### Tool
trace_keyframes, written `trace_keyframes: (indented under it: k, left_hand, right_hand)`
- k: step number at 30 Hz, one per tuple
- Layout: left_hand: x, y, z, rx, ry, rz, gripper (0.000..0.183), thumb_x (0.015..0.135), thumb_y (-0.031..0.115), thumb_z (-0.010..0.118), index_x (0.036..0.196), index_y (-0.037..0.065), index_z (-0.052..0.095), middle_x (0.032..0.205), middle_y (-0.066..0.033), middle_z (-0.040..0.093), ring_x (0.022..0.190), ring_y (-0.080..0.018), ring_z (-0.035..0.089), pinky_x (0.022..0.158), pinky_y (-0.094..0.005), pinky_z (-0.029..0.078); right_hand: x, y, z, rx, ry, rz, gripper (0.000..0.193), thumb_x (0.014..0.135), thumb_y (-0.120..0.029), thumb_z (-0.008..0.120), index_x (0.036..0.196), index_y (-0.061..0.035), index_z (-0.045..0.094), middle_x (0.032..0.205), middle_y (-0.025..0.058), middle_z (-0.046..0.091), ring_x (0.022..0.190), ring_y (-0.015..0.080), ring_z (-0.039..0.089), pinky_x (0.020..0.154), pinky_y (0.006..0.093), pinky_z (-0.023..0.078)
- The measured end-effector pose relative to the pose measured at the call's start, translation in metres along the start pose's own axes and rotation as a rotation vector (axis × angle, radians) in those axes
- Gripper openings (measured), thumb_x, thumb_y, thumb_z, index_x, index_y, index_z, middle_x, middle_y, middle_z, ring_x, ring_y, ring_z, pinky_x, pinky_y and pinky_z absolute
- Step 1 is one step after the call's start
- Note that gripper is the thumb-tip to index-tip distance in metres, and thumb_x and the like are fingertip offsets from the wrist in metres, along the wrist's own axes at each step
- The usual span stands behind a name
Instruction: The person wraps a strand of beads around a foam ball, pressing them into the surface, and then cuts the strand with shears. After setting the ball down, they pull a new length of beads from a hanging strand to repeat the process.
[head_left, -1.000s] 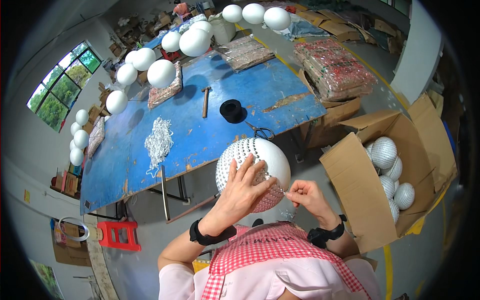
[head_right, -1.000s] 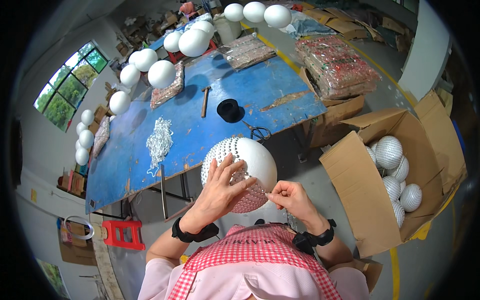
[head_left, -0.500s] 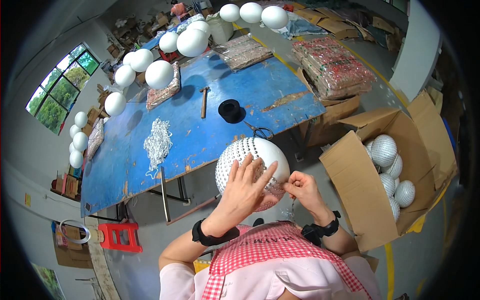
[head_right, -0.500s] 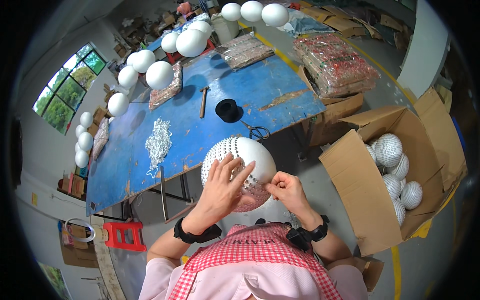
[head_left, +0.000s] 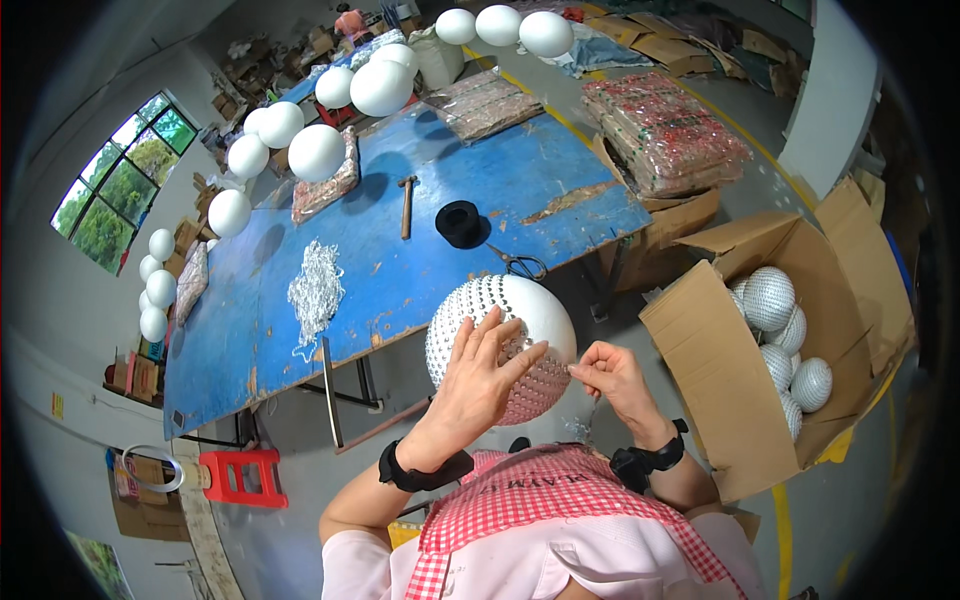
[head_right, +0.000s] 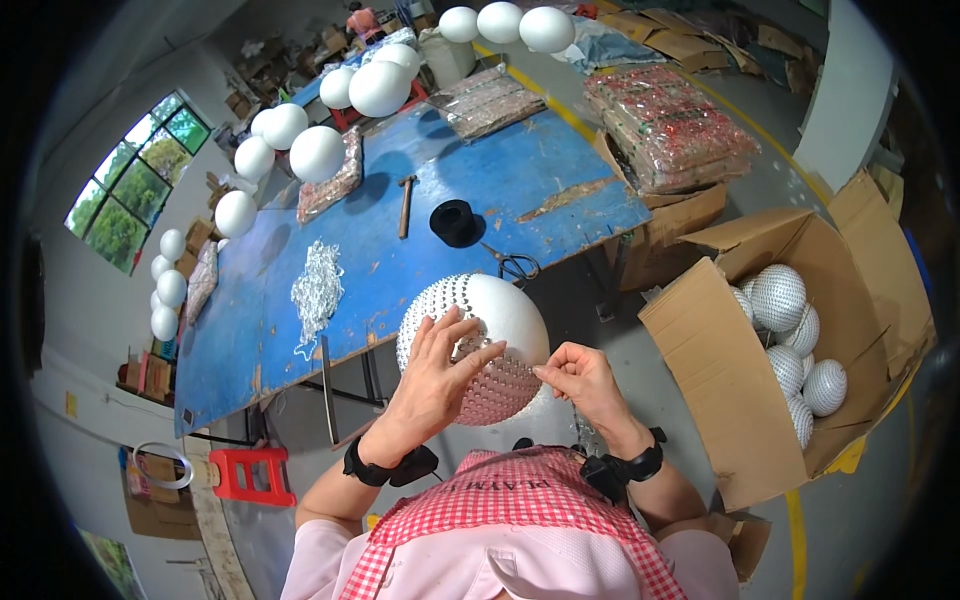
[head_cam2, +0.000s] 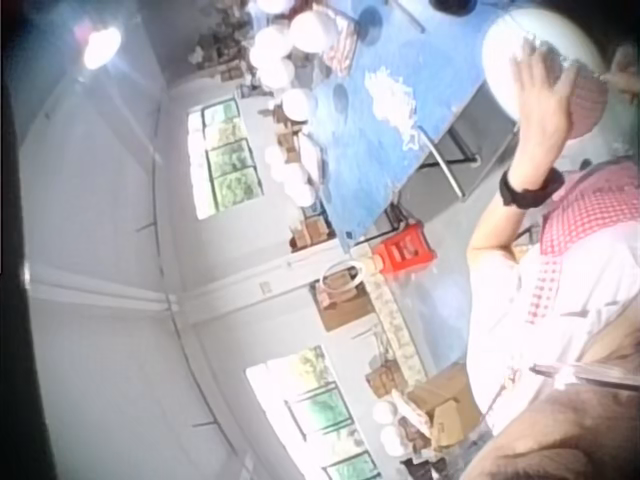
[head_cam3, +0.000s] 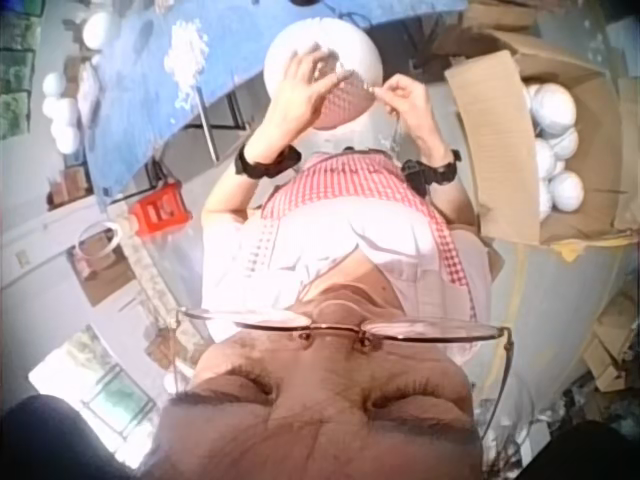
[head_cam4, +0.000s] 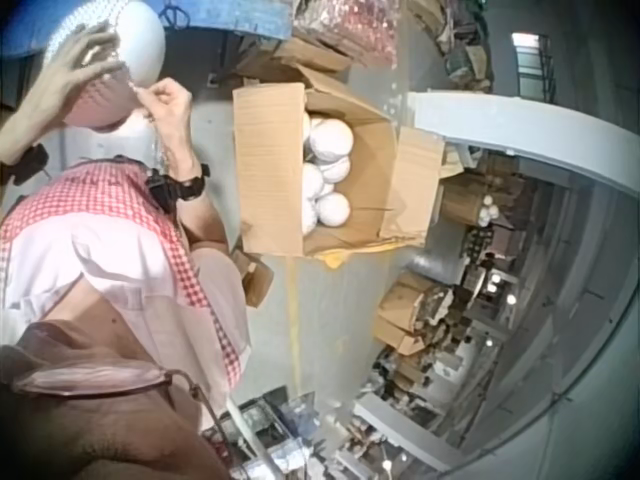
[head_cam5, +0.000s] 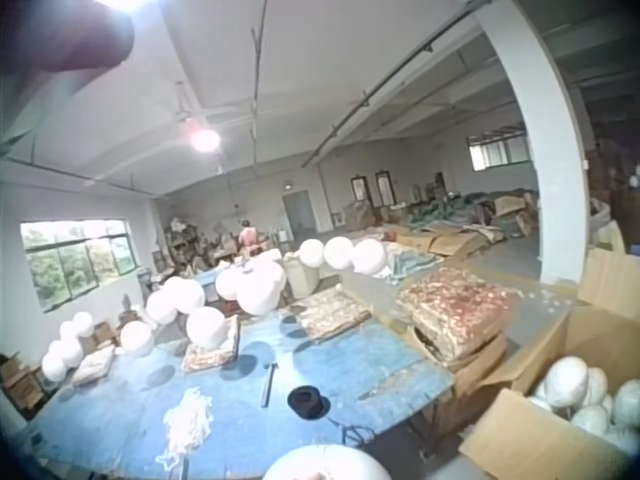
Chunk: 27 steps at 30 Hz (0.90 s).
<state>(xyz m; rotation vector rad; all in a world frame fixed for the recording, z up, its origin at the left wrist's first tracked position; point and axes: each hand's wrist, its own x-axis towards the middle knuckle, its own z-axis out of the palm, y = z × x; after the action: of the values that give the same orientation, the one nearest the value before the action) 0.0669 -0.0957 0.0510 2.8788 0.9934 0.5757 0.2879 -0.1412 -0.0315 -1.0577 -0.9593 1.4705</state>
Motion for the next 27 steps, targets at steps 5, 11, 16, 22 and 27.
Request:
trace_keyframes:
  k: [5,11,16,22,27]
  left_hand:
    - [0.007,0.010,-0.005,-0.026,-0.030,-0.027,0.055,0.076,0.013,0.074,0.127,0.023,0.057,0.128,-0.0132,0.046,0.130,-0.0376,0.038,0.108,-0.0570,0.028]
    - [0.009,0.010,-0.002,0.002,-0.012,-0.005,0.048,0.081,0.019,0.069,0.127,0.018,0.056,0.126,-0.0139,0.048,0.128,-0.0384,0.039,0.105,-0.0571,0.029]
    - [0.006,0.008,-0.002,0.006,-0.012,-0.034,0.045,0.081,0.018,0.068,0.125,0.017,0.057,0.127,-0.0123,0.049,0.128,-0.0370,0.040,0.107,-0.0548,0.028]
    - [0.007,0.011,-0.001,-0.020,0.015,-0.032,0.047,0.079,0.015,0.070,0.125,0.017,0.059,0.127,-0.0117,0.050,0.129,-0.0372,0.041,0.108,-0.0549,0.029]
    - [0.004,0.008,0.001,-0.016,0.028,-0.060,0.055,0.078,0.016,0.071,0.131,0.018,0.054,0.132,-0.0132,0.049,0.130,-0.0375,0.040,0.108,-0.0551,0.028]
  right_hand:
    - [0.001,-0.001,-0.002,-0.057,0.026,-0.032,0.015,0.086,-0.013,0.070,0.079,-0.0050,0.059,0.064,-0.0038,0.056,0.056,0.0020,0.049,0.049,0.0167,0.036]
    - [-0.004,-0.006,-0.002,-0.043,0.043,-0.036,0.014,0.085,-0.011,0.070,0.078,-0.0054,0.059,0.064,-0.0034,0.056,0.054,0.0023,0.051,0.048,0.0160,0.036]
    - [-0.016,-0.023,-0.002,-0.023,-0.043,0.004,0.015,0.085,-0.013,0.070,0.079,-0.0043,0.060,0.064,-0.0038,0.056,0.055,0.0020,0.048,0.049,0.0171,0.035]
    - [0.000,-0.004,-0.010,-0.007,-0.008,0.021,0.016,0.086,-0.015,0.070,0.079,-0.0050,0.059,0.063,-0.0035,0.055,0.056,0.0029,0.049,0.049,0.0174,0.036]
    - [0.011,0.004,-0.008,-0.011,-0.022,0.009,0.017,0.086,-0.016,0.070,0.080,-0.0055,0.059,0.064,-0.0035,0.056,0.056,0.0029,0.050,0.050,0.0173,0.038]
